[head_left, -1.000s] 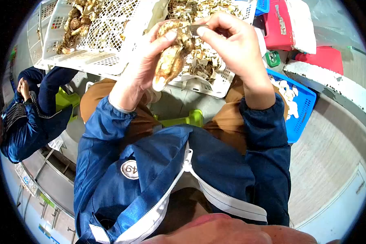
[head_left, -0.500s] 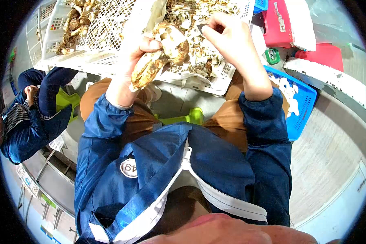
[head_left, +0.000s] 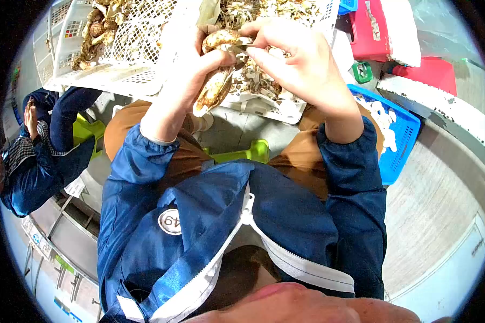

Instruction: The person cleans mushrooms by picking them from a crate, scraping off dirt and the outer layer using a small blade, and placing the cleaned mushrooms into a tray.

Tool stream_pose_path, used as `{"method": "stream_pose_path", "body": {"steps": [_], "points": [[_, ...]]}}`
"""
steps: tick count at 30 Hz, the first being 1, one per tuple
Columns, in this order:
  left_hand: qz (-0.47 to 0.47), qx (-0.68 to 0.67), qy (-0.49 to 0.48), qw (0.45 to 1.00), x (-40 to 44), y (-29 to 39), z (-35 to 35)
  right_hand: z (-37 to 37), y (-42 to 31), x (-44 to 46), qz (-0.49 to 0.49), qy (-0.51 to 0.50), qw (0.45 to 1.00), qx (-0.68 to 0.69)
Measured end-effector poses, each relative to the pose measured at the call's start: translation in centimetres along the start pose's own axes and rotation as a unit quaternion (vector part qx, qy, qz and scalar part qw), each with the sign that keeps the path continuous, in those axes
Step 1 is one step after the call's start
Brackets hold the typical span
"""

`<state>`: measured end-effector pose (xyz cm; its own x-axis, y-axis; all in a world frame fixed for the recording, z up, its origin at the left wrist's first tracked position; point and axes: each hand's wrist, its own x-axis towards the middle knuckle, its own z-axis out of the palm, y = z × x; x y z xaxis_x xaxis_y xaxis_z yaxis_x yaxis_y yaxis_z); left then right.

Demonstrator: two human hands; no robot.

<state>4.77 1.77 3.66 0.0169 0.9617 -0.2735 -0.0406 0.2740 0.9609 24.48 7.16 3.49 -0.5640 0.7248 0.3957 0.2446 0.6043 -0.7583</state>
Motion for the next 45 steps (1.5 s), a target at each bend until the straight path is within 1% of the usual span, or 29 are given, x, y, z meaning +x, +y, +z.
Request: {"method": "stream_pose_path", "body": {"steps": [2, 5, 6, 9, 12, 15, 18, 19, 21, 22, 25, 26, 29, 30, 33, 34, 37, 38, 41, 42, 45], "points": [[0.012, 0.003, -0.009, 1.000, 0.3, -0.6, -0.2, -0.4, -0.3, -0.1, 0.052, -0.011, 0.998, 0.029], [-0.019, 0.037, -0.021, 0.999, 0.1, -0.6, -0.8, -1.6, -0.6, -0.1, 0.102, -0.084, 0.988, 0.075], [-0.024, 0.042, -0.021, 0.999, 0.0, -0.6, -0.7, -1.9, -0.7, 0.2, 0.100, -0.086, 0.985, 0.108], [-0.037, 0.057, -0.021, 0.998, 0.0, -0.3, -0.7, -1.6, -0.4, 0.1, 0.076, -0.066, 0.992, 0.075], [-0.051, 0.027, -0.044, 0.997, 0.0, -0.1, -0.7, -1.7, -0.5, 0.1, 0.089, -0.065, 0.992, 0.065], [-0.061, -0.032, -0.068, 0.995, 0.0, -0.6, -1.0, -1.5, -0.6, 0.0, 0.132, -0.036, 0.983, 0.120], [-0.092, -0.201, -0.087, 0.971, -0.5, -0.9, -0.8, -1.6, 0.8, -0.2, 0.191, -0.029, 0.967, 0.165], [-0.099, -0.209, -0.094, 0.968, -0.5, -0.9, -1.0, -1.7, 1.0, -0.3, 0.190, -0.022, 0.978, 0.080], [-0.112, -0.226, -0.109, 0.961, -0.7, -0.9, -1.8, -2.0, 1.4, -0.4, 0.184, -0.008, 0.979, -0.091], [-0.117, -0.229, -0.102, 0.961, -0.7, -1.1, -1.9, -2.0, 1.9, -0.6, 0.176, -0.050, 0.971, -0.153], [-0.134, -0.235, -0.078, 0.959, -0.1, -2.2, -2.6, -0.9, 2.5, -0.9, 0.086, -0.039, 0.990, -0.107], [-0.155, -0.189, -0.068, 0.967, -0.1, -2.0, -3.0, -0.7, 2.2, -1.0, 0.064, -0.005, 0.994, -0.088], [-0.128, -0.201, -0.052, 0.970, 0.1, -2.3, -2.4, -1.7, -1.8, 0.5, 0.134, -0.017, 0.986, -0.100], [-0.142, -0.264, -0.060, 0.952, 0.1, -1.3, -1.8, -2.6, -2.2, 1.1, 0.126, -0.008, 0.992, -0.006], [-0.128, -0.308, -0.082, 0.939, 0.3, -2.1, -1.7, -1.8, -0.6, 0.8, -0.020, 0.029, 0.999, -0.038], [-0.133, -0.289, -0.107, 0.942, 0.5, -1.7, -1.8, -1.8, -0.9, 0.8, -0.023, 0.019, 0.999, -0.034], [-0.130, -0.238, -0.080, 0.959, 0.3, -1.2, -1.3, -1.8, -0.5, 1.0, -0.051, -0.052, 0.997, -0.039], [-0.088, -0.196, -0.059, 0.975, 0.7, -2.8, -1.4, -1.6, -0.6, 0.9, -0.033, -0.055, 0.998, 0.020], [-0.038, -0.019, -0.089, 0.995, 0.7, -3.2, -1.8, -1.0, -0.8, 0.7, -0.013, -0.050, 0.999, 0.012], [-0.079, -0.060, -0.106, 0.989, 0.4, -2.7, -1.4, -0.8, -0.6, 0.7, -0.029, -0.046, 0.998, 0.010], [-0.015, 0.101, -0.122, 0.987, 0.5, -2.3, -1.5, 0.9, 0.7, -0.2, -0.049, -0.019, 0.995, -0.089]]}}
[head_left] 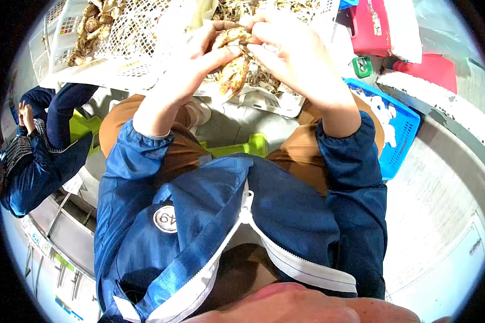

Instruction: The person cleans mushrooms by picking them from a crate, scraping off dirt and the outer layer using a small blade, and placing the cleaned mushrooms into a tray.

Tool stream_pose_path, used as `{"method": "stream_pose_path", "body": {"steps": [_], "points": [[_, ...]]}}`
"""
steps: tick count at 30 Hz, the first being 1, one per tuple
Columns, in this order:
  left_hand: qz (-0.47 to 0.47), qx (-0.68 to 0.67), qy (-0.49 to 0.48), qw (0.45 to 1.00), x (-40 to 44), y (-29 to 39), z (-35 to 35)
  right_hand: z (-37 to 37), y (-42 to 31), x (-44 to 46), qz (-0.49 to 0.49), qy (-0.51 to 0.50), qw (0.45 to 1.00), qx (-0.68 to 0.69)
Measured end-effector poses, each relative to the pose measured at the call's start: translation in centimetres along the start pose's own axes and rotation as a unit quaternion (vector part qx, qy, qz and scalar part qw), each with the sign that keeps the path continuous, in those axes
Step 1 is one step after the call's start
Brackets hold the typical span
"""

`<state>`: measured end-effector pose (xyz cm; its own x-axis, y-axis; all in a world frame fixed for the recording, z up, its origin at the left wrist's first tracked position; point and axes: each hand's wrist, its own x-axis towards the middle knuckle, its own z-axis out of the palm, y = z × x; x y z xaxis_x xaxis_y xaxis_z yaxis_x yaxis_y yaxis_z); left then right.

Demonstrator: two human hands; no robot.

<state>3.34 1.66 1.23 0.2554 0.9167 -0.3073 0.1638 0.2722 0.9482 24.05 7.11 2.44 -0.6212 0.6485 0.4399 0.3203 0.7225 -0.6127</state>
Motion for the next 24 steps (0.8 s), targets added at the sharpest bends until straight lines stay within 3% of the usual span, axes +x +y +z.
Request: {"method": "stream_pose_path", "body": {"steps": [1, 11, 14, 17, 21, 24], "points": [[0.015, -0.038, 0.000, 0.999, -0.2, 0.1, 0.3, -0.1, -0.1, 0.0, -0.001, -0.014, 1.000, -0.022], [0.022, 0.052, 0.025, 0.998, -0.6, 0.1, -0.2, 1.0, -0.5, -0.5, 0.034, -0.063, 0.993, -0.089], [0.000, 0.085, 0.036, 0.996, -0.8, 0.6, -0.4, 1.0, -0.7, -0.5, 0.044, -0.063, 0.993, -0.086], [0.042, 0.177, 0.043, 0.982, -0.6, -0.4, -1.1, 0.9, -0.5, -0.3, 0.046, -0.060, 0.995, -0.067], [-0.020, 0.162, -0.004, 0.987, -0.8, 1.5, -1.2, 0.1, -0.8, -0.3, 0.142, -0.040, 0.983, 0.107], [0.056, 0.157, -0.020, 0.986, -0.4, 0.0, -2.0, -0.7, 0.5, -0.1, 0.256, -0.077, 0.949, 0.168]]}}
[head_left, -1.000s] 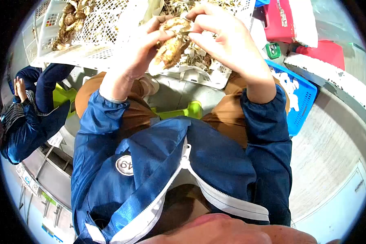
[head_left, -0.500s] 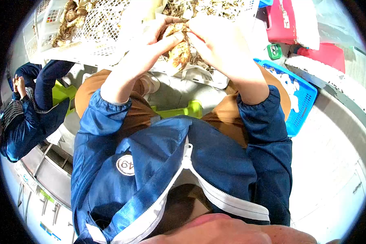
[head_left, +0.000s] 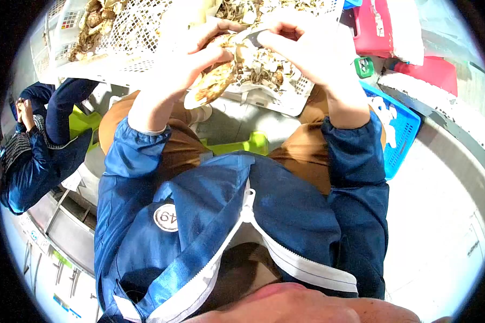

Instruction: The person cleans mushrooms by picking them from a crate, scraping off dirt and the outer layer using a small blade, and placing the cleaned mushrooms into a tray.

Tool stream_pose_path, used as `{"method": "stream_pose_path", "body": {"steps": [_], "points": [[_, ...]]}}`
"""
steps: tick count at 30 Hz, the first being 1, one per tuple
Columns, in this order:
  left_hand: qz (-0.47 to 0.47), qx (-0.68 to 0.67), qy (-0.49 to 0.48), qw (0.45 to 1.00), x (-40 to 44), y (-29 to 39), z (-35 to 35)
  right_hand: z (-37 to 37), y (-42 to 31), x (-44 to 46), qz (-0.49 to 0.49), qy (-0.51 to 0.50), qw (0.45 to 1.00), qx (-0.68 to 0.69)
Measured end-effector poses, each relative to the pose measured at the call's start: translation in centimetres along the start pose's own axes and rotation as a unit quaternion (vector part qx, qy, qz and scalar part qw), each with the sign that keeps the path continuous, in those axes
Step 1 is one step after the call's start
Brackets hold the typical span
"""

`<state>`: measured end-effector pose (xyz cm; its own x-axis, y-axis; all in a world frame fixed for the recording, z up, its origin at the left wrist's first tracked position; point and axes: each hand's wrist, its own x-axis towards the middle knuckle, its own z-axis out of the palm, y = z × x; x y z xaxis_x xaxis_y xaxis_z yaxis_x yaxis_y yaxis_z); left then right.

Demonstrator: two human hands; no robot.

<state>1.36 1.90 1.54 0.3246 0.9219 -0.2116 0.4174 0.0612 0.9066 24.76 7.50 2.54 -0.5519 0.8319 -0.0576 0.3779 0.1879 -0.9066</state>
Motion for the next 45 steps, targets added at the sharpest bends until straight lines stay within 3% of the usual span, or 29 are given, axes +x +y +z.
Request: {"method": "stream_pose_path", "body": {"steps": [1, 4, 5, 8, 12, 13, 16, 17, 21, 24, 28, 31, 34, 37, 39, 42, 45], "points": [[-0.047, -0.125, 0.009, 0.991, -0.2, 0.6, 0.5, -0.5, 1.0, 0.2, 0.019, -0.018, 0.999, 0.020], [-0.062, -0.270, 0.006, 0.961, -0.5, 1.7, 0.5, -1.5, 0.4, 0.1, 0.071, 0.014, 0.997, -0.039], [-0.102, -0.379, -0.004, 0.920, -1.0, 2.0, 0.7, -1.5, -0.5, -0.4, 0.069, 0.043, 0.991, -0.111], [-0.048, -0.399, -0.040, 0.915, -1.0, 1.9, 0.4, -1.6, 0.5, -0.2, -0.014, 0.056, 0.964, -0.260], [-0.034, -0.499, 0.007, 0.866, -0.9, 1.0, 0.6, -1.0, 0.5, -0.8, -0.067, 0.054, 0.971, -0.224], [-0.055, -0.507, 0.010, 0.860, -0.7, 0.8, 0.4, -0.9, 1.4, -0.1, -0.127, 0.054, 0.964, -0.226], [-0.086, -0.470, 0.088, 0.874, -0.3, 0.0, 0.8, -1.8, -2.2, -0.8, -0.099, 0.068, 0.978, -0.171], [-0.079, -0.440, 0.108, 0.888, -0.1, 0.5, 1.0, -2.5, -2.8, -0.9, -0.120, 0.063, 0.986, -0.094], [-0.091, -0.324, 0.152, 0.929, 0.3, 0.1, 1.0, -1.5, -2.1, 0.3, -0.280, 0.040, 0.958, -0.047], [-0.063, -0.311, 0.144, 0.937, 0.5, 0.0, 1.3, -0.9, -2.3, 0.0, -0.245, 0.034, 0.967, -0.062], [-0.077, -0.394, 0.112, 0.909, 0.4, 0.6, 1.5, -0.4, -2.0, -0.4, -0.226, 0.071, 0.968, -0.079], [-0.081, -0.407, 0.101, 0.904, 0.4, 0.1, 1.1, -0.8, -2.1, -0.6, -0.175, 0.040, 0.982, -0.058], [-0.096, -0.451, 0.095, 0.882, 0.0, 0.8, 1.1, -1.3, -3.1, -0.9, -0.061, 0.025, 0.997, 0.029], [-0.038, -0.478, 0.011, 0.877, -0.1, -0.4, 0.6, -2.8, -5.8, -0.4, 0.059, 0.105, 0.991, 0.057], [-0.017, -0.459, 0.000, 0.888, -0.7, -1.6, 0.3, -3.5, -3.8, -0.8, 0.028, 0.107, 0.993, -0.045], [0.021, -0.465, 0.054, 0.883, -1.2, -2.1, 1.0, -3.1, -1.7, -0.6, -0.121, 0.114, 0.974, -0.154], [0.021, -0.471, 0.018, 0.882, -0.8, -1.8, 0.4, -2.5, -2.2, -0.8, -0.220, 0.093, 0.971, -0.003]]}}
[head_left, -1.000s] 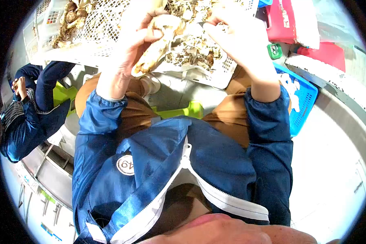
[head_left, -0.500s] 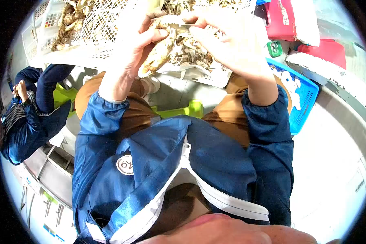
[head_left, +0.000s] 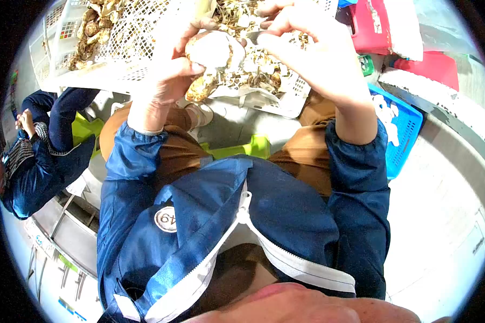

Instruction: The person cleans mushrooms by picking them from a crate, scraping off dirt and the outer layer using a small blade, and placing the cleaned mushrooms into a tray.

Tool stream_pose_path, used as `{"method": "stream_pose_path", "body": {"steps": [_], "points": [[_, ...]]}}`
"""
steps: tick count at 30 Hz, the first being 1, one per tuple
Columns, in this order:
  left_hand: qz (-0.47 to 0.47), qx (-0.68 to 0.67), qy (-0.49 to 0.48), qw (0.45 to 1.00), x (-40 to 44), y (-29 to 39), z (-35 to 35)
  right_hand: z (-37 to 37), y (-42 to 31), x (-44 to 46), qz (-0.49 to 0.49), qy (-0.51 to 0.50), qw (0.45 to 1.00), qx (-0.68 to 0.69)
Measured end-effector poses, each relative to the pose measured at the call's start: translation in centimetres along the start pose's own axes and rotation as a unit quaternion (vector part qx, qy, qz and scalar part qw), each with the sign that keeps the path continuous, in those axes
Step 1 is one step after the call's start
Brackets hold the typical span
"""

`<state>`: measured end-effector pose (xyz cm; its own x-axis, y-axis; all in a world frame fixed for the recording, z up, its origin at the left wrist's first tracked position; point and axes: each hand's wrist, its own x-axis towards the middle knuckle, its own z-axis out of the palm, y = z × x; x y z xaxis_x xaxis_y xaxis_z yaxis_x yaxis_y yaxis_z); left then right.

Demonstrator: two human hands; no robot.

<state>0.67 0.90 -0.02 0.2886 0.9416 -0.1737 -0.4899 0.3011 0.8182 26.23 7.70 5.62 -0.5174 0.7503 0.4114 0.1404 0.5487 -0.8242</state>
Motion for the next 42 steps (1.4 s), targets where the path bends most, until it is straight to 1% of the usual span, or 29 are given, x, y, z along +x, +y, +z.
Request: {"method": "stream_pose_path", "body": {"steps": [2, 5, 6, 9, 13, 14, 15, 17, 19, 20, 21, 23, 25, 27, 28, 30, 32, 33, 34, 35, 36, 39, 42], "points": [[-0.029, -0.019, -0.023, 0.999, 0.2, 0.6, 0.0, -0.3, -1.0, 0.3, -0.019, -0.049, 0.998, -0.029], [-0.012, -0.004, -0.022, 1.000, 0.4, 0.3, -0.2, 0.4, -0.4, -0.4, 0.007, -0.055, 0.996, 0.075], [0.001, -0.015, 0.027, 1.000, 0.0, -0.4, -0.2, 0.0, -1.0, -0.6, 0.040, -0.062, 0.995, 0.061], [-0.027, 0.002, 0.037, 0.999, -0.2, -0.5, -0.3, 0.1, -1.3, -0.8, 0.085, -0.068, 0.991, 0.081], [-0.037, 0.104, 0.011, 0.994, -0.3, 0.0, -0.1, 0.1, -0.7, -0.9, 0.070, -0.074, 0.992, 0.070], [-0.040, 0.120, 0.000, 0.992, -0.1, 0.2, 0.0, 0.5, -0.2, -1.0, 0.079, -0.076, 0.988, 0.110], [-0.044, 0.137, -0.011, 0.990, -0.1, 0.3, 0.1, 0.5, -0.4, -1.0, 0.078, -0.078, 0.990, 0.091], [-0.064, 0.158, 0.019, 0.985, -0.3, 0.5, 0.3, 0.5, -0.7, -0.9, 0.077, -0.081, 0.992, 0.053], [-0.050, 0.167, 0.012, 0.985, -0.2, 0.4, 0.1, 0.6, -0.6, -1.0, 0.073, -0.071, 0.994, 0.051], [-0.025, 0.166, -0.010, 0.986, 0.2, 0.2, -0.4, 0.6, -0.6, -1.0, 0.071, -0.066, 0.994, 0.050], [-0.001, 0.165, -0.032, 0.986, 0.4, -0.1, -0.6, 0.6, -0.6, -1.0, 0.098, -0.058, 0.993, 0.044], [0.003, 0.155, -0.014, 0.988, 0.2, -0.3, -0.7, 0.0, -0.6, -0.9, 0.152, -0.041, 0.987, 0.031], [-0.006, 0.119, 0.003, 0.993, -0.2, -0.4, -0.5, -1.0, -1.8, 0.2, 0.247, 0.015, 0.969, -0.020], [-0.030, 0.059, 0.021, 0.998, -0.5, -0.2, -0.1, -1.6, -1.8, 0.4, 0.216, 0.005, 0.976, -0.020], [-0.018, 0.079, -0.016, 0.997, 0.1, 0.3, 0.1, -1.5, -1.4, 0.3, 0.149, -0.018, 0.988, -0.032], [-0.023, 0.100, 0.000, 0.995, 0.3, 0.6, 0.9, -0.8, -0.5, -0.5, 0.017, -0.065, 0.996, -0.051], [-0.045, 0.104, 0.032, 0.993, -0.2, 0.5, 1.3, -0.2, -0.9, -0.9, 0.047, -0.093, 0.995, 0.007], [-0.039, 0.105, 0.009, 0.994, -0.1, 0.4, 1.0, 0.0, -1.0, -1.0, 0.061, -0.106, 0.992, 0.034], [-0.033, 0.105, -0.014, 0.994, -0.1, 0.4, 0.7, 0.1, -0.6, -0.9, 0.042, -0.118, 0.989, 0.079], [-0.026, 0.105, -0.036, 0.993, 0.0, 0.4, 0.4, 0.0, -0.6, -1.0, 0.053, -0.129, 0.986, 0.088], [-0.043, 0.081, -0.066, 0.994, 0.1, 0.3, 0.2, -0.1, -0.6, -1.1, 0.065, -0.139, 0.983, 0.097], [-0.048, 0.066, -0.065, 0.995, 0.1, 0.0, 0.4, -0.1, -0.4, -1.3, 0.073, -0.150, 0.981, 0.104], [-0.040, 0.089, -0.102, 0.990, 0.5, 0.1, -0.1, 0.1, -0.2, -1.5, 0.075, -0.147, 0.982, 0.094]]}}
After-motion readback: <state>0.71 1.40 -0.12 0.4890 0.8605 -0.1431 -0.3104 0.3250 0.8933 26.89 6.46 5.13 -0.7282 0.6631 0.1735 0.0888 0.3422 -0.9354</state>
